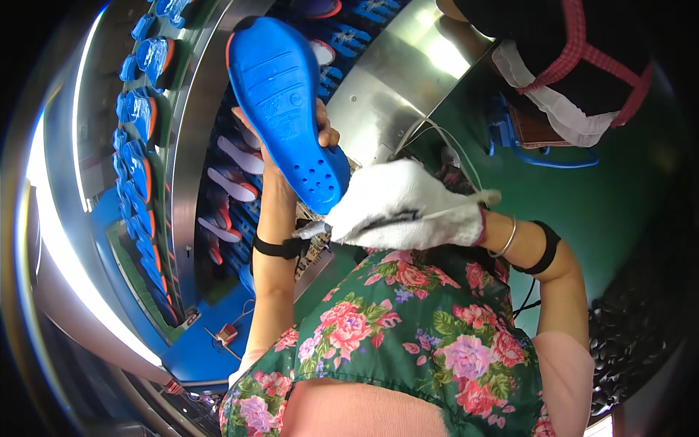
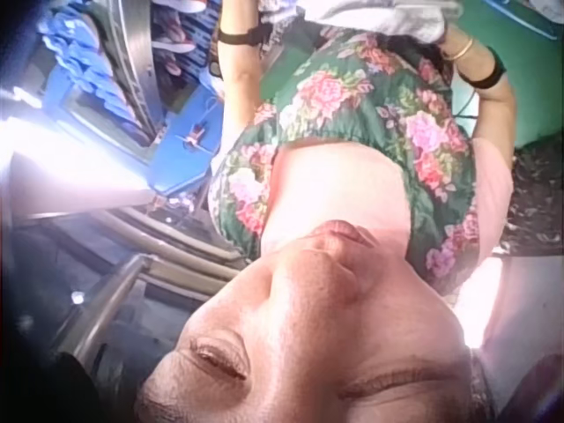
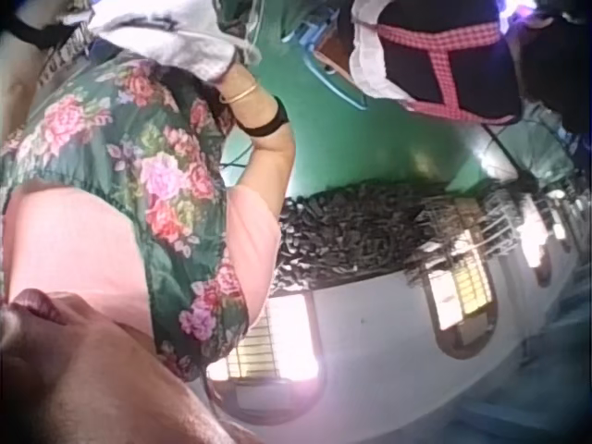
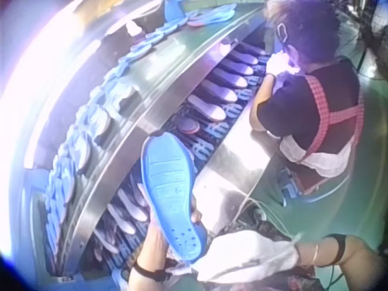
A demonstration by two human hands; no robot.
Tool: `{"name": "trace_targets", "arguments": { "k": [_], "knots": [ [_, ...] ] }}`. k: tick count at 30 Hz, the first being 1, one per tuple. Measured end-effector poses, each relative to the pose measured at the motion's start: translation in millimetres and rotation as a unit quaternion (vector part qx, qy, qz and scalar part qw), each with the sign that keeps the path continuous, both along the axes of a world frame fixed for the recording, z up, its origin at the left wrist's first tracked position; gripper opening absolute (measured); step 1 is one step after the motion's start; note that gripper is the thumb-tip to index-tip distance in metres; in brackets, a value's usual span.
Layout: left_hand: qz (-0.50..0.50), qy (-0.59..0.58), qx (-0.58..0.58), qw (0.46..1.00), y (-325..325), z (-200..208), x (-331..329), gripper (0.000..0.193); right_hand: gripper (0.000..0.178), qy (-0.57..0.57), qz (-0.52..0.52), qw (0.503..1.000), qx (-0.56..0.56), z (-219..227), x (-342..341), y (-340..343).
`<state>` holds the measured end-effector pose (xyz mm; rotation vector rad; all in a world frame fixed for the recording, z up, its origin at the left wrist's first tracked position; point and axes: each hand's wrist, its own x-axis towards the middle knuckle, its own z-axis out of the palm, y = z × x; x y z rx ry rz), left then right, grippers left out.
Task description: Applying glue or primer to blue shoe soles using a handheld brush.
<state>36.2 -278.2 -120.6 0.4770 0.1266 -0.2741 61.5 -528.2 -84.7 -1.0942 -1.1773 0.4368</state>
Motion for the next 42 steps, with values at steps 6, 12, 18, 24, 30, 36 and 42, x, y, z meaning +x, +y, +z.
{"name": "trace_targets", "arguments": {
  "k": [6,12,18,24,30,36,42],
  "knots": [
    [-0.070,0.077,-0.038,0.994,7,-7,3,0.126,0.019,-0.306,-0.028,0.949,-0.067,-6,2,2],
    [-0.105,0.154,0.047,0.981,19,-21,3,0.125,0.014,-0.079,-0.018,0.995,-0.056,-10,16,8],
    [-0.013,0.186,-0.069,0.980,14,-25,3,0.110,0.013,0.264,-0.030,0.956,-0.122,5,31,7],
    [0.160,0.168,0.108,0.967,-34,-41,-17,0.054,0.015,0.188,-0.196,0.959,-0.083,6,58,17],
    [0.082,0.228,0.096,0.965,-29,-41,-33,0.042,0.015,-0.044,-0.222,0.968,-0.105,0,64,10],
    [0.140,0.104,-0.139,0.975,-43,-22,-38,0.073,0.016,-0.048,-0.247,0.963,-0.096,16,57,1],
    [0.137,0.011,-0.178,0.974,-64,-38,-31,0.096,0.017,-0.182,-0.338,0.922,-0.060,37,64,4]
  ]
}}
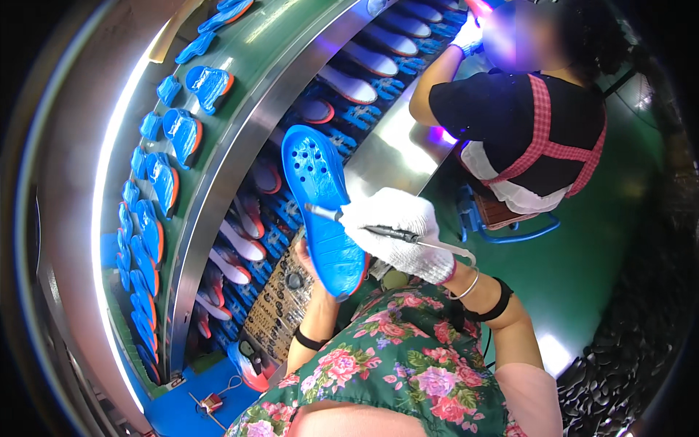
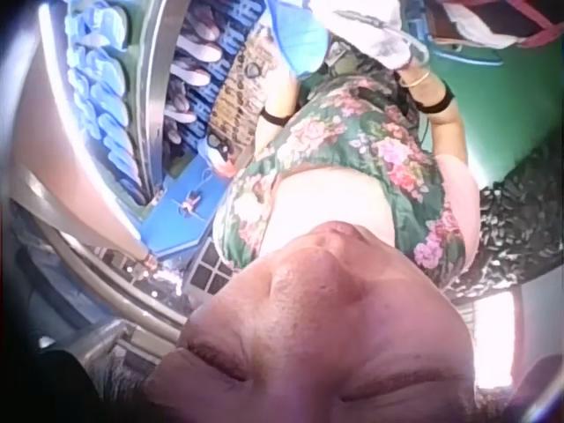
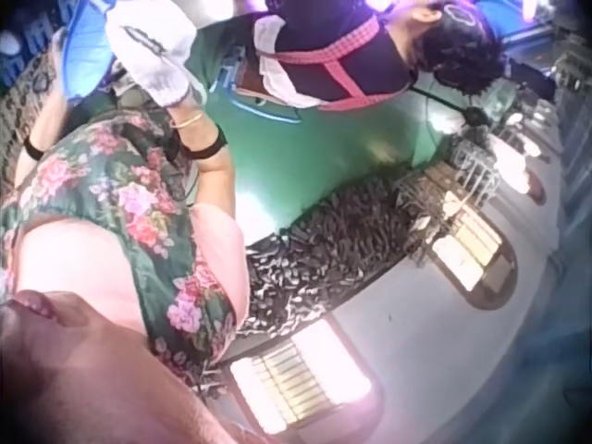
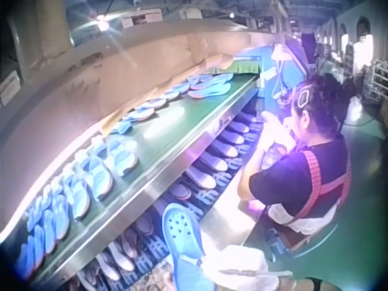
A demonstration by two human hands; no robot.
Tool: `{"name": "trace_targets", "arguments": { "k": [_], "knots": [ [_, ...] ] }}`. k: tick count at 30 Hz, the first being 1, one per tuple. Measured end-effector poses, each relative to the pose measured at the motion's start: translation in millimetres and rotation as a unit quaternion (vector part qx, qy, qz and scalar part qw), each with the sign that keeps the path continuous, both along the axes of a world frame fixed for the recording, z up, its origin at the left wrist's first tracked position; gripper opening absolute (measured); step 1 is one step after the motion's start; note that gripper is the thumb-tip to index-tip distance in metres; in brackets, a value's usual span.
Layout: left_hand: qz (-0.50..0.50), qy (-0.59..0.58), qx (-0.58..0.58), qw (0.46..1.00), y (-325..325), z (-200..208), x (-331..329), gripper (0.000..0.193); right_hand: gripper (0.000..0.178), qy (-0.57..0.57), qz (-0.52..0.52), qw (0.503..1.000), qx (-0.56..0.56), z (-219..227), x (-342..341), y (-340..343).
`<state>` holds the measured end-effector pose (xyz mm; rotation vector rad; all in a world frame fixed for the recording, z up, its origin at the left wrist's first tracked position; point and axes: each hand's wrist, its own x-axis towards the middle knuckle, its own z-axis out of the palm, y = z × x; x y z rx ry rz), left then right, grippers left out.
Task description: Applying glue or primer to blue shoe soles using a handheld brush.
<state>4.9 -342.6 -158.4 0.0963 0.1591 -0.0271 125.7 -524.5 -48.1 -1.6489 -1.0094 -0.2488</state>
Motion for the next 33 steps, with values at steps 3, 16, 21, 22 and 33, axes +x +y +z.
{"name": "trace_targets", "arguments": {
  "k": [3,16,21,22,33],
  "knots": [
    [-0.017,-0.045,-0.094,0.994,-10,-1,0,0.100,0.018,0.067,0.025,0.997,-0.007,11,7,1],
    [-0.015,0.140,0.255,0.957,-29,28,-5,0.096,0.024,-0.099,0.079,0.992,0.017,19,18,20],
    [-0.022,-0.103,-0.013,0.994,-28,32,12,0.091,0.026,-0.026,0.012,0.998,0.049,16,19,15],
    [-0.036,-0.152,-0.038,0.987,-27,31,15,0.089,0.030,-0.038,0.004,0.996,0.078,14,20,13],
    [0.116,0.086,0.231,0.962,-20,32,39,0.100,0.023,0.001,0.018,0.998,0.058,-1,3,14]
  ]
}}
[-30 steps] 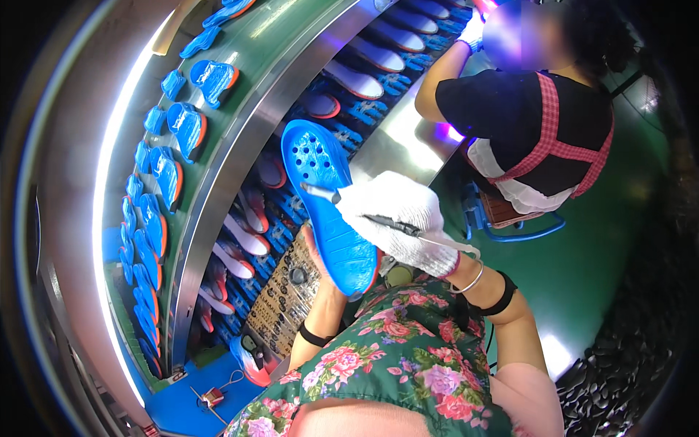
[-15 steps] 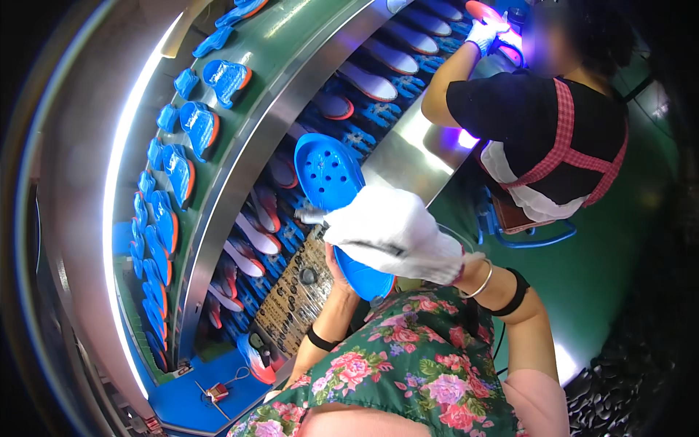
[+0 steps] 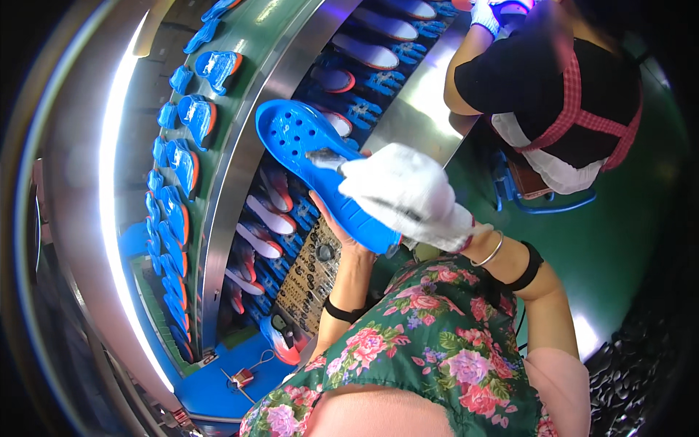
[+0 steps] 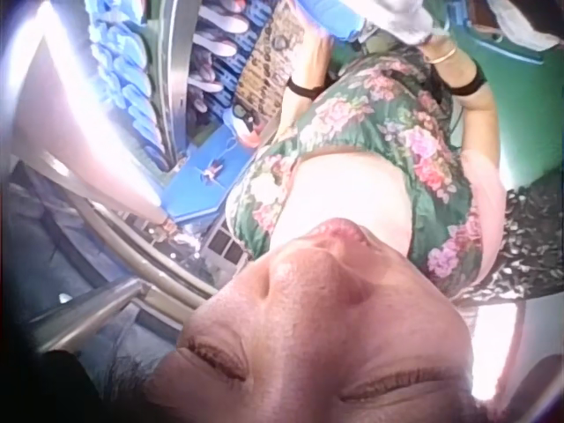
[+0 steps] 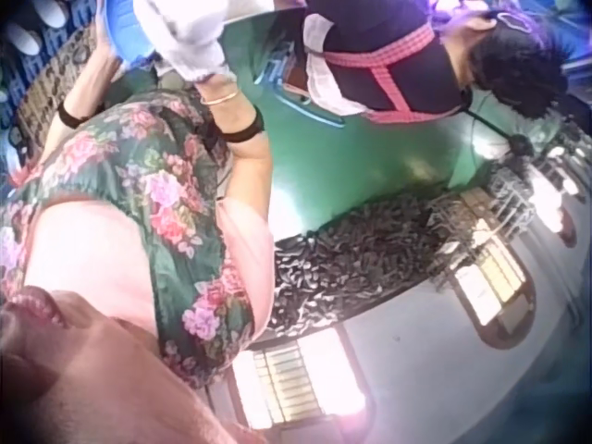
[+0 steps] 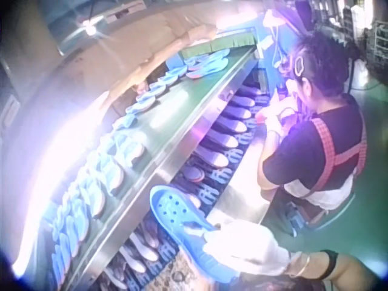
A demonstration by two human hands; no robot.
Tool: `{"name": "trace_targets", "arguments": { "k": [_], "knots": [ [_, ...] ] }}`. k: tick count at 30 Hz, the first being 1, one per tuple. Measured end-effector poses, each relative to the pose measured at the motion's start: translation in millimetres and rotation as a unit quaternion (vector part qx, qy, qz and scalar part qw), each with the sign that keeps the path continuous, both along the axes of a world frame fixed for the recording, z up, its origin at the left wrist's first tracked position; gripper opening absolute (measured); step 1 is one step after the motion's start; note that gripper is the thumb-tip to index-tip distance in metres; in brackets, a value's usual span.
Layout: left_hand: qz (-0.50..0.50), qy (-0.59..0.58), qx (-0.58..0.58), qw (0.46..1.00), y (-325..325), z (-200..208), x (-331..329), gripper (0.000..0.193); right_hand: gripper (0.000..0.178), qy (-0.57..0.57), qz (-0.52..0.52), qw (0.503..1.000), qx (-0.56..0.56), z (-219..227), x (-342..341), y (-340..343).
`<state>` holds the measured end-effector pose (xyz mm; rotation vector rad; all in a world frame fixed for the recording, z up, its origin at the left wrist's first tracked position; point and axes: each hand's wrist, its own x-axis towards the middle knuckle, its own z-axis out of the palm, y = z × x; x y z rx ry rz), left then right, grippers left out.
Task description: Applying glue or primer to blue shoe soles using a handheld brush.
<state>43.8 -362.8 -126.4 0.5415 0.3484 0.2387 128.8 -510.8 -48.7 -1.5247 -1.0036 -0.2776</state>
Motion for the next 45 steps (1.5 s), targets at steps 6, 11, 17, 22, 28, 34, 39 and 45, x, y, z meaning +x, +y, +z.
{"name": "trace_targets", "arguments": {
  "k": [6,11,17,22,28,34,39,45],
  "knots": [
    [-0.059,-0.153,-0.223,0.961,5,6,10,0.106,0.024,0.031,0.139,0.987,0.076,-8,-8,-3],
    [-0.074,-0.154,-0.196,0.966,17,9,21,0.106,0.029,-0.110,0.086,0.988,-0.063,-12,-12,-5],
    [-0.083,-0.154,-0.204,0.963,23,23,25,0.110,0.016,0.194,0.126,0.973,0.025,-15,-14,-5],
    [-0.205,-0.153,-0.159,0.954,39,25,32,0.110,0.020,0.023,0.219,0.973,-0.076,-19,-17,-11],
    [-0.224,-0.123,-0.133,0.958,55,17,29,0.120,0.021,0.012,0.120,0.991,-0.061,-13,-17,-8],
    [-0.309,-0.153,-0.151,0.926,71,18,44,0.122,0.025,0.223,0.253,0.939,-0.069,-6,-19,-12],
    [-0.360,-0.139,-0.192,0.902,76,27,51,0.111,0.023,-0.013,0.146,0.986,-0.079,-14,-3,-13],
    [-0.374,-0.090,-0.115,0.916,77,36,60,0.107,0.020,-0.042,0.277,0.955,-0.095,-4,-8,-16]
  ]
}}
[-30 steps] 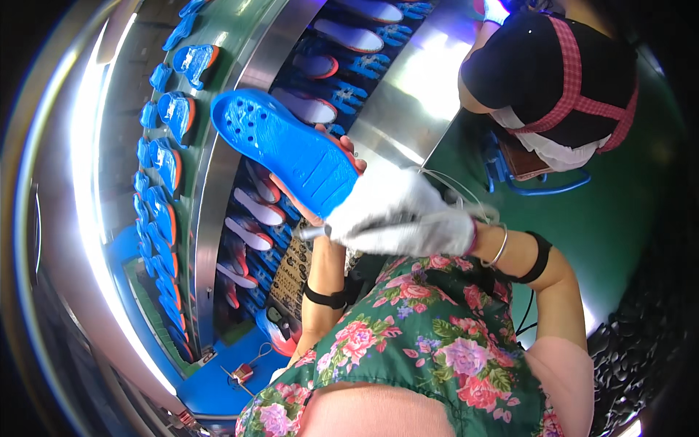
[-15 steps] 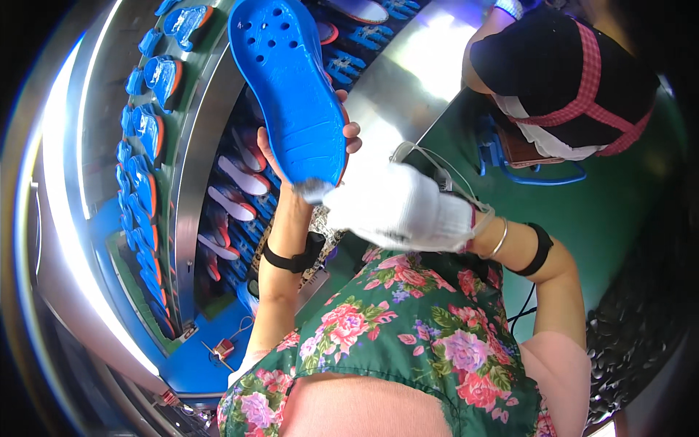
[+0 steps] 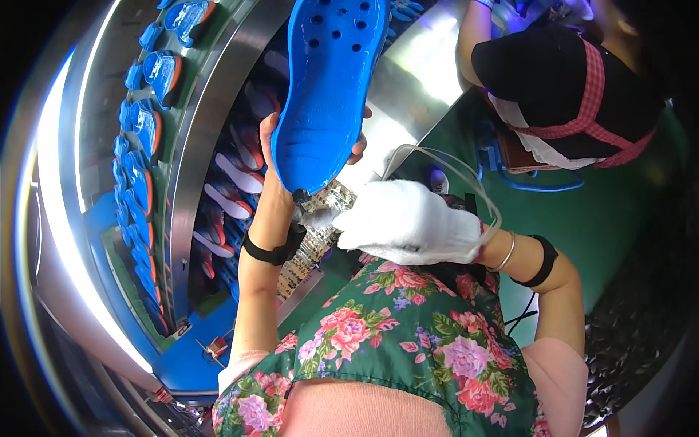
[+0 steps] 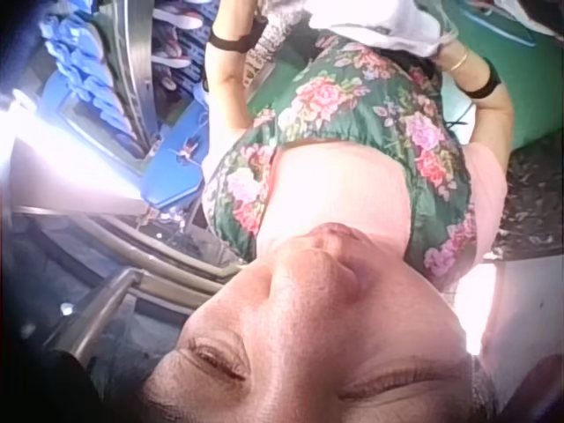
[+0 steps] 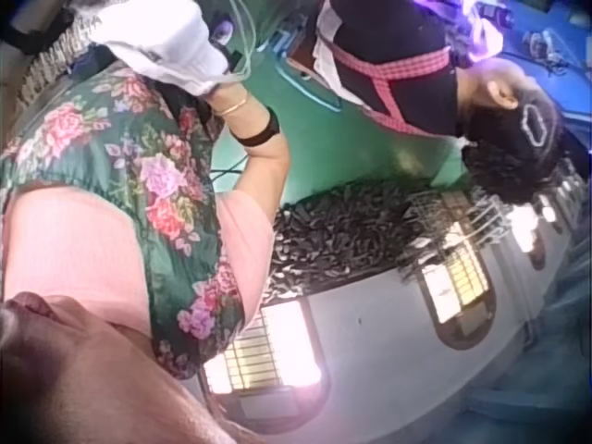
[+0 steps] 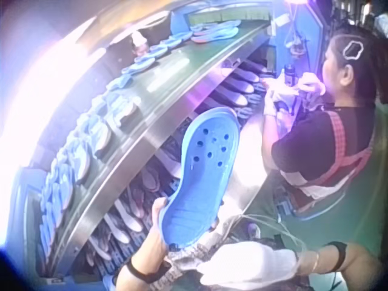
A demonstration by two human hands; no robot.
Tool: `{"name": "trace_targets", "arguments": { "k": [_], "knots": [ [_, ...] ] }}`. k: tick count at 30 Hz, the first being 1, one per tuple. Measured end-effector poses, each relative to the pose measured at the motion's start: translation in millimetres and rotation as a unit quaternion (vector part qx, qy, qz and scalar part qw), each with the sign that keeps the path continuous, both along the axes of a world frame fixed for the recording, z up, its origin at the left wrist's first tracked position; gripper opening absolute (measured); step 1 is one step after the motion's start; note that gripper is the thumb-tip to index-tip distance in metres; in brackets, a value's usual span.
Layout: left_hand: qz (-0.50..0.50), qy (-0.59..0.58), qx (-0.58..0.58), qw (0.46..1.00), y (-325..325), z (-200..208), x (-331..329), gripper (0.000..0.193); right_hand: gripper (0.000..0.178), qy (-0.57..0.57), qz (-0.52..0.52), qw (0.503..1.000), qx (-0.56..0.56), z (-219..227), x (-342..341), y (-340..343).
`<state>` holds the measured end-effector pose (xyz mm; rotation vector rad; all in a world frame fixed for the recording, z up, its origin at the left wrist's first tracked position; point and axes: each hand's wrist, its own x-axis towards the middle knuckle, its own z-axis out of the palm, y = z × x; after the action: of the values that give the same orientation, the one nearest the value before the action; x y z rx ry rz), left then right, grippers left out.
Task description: Applying glue or primer to blue shoe soles using a handheld brush.
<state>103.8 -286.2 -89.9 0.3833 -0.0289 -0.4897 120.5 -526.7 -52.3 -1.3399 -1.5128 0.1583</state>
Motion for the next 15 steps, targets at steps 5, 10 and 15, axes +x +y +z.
{"name": "trace_targets", "arguments": {
  "k": [5,10,15],
  "knots": [
    [-0.014,-0.011,0.068,0.998,5,2,7,0.107,0.024,0.045,-0.117,0.992,0.000,3,14,0],
    [-0.033,0.020,0.065,0.997,6,-6,12,0.103,0.020,0.097,-0.037,0.994,0.013,4,18,2],
    [0.019,0.028,-0.008,0.999,3,-12,15,0.094,0.013,0.131,-0.121,0.982,-0.069,-1,16,5]
  ]
}}
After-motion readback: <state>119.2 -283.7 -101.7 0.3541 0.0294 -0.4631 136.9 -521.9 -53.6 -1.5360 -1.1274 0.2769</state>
